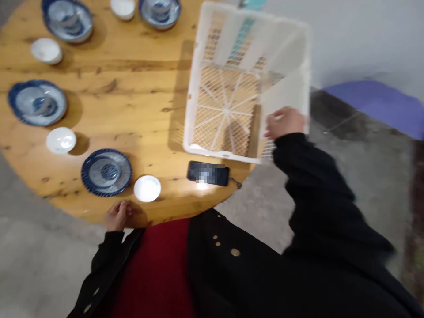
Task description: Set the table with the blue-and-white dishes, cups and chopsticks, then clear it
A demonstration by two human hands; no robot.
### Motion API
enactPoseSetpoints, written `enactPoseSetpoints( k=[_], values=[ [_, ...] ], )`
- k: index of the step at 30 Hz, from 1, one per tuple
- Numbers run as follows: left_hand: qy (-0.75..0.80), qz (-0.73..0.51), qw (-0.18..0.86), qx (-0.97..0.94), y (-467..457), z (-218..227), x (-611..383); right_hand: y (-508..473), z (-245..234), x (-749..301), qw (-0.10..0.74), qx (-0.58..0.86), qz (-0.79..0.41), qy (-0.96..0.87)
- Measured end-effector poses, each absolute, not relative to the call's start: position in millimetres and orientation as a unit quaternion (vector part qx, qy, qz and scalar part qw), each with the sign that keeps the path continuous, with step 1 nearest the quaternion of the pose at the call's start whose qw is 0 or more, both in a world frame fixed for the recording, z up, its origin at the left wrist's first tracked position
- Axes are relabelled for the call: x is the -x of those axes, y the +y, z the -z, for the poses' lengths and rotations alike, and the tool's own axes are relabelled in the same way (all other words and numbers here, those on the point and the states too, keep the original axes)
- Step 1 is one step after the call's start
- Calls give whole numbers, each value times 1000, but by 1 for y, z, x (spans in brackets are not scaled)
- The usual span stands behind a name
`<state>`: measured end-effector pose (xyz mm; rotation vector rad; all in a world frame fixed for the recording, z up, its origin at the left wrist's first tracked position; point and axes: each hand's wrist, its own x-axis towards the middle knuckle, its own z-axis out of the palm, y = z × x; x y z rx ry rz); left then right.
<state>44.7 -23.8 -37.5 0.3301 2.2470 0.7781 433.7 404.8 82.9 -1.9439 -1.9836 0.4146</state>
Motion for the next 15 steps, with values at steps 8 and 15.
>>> enactPoseSetpoints(
  k=[8, 15],
  values=[
    [820, -384, 412, -103, -35, 42, -47, 268, -114, -390, 446, 522, -145, -713],
    [780, -380, 478, -139, -42, 36, -36, 132, -54, -322, 316, 526, -340, -713]
  ],
)
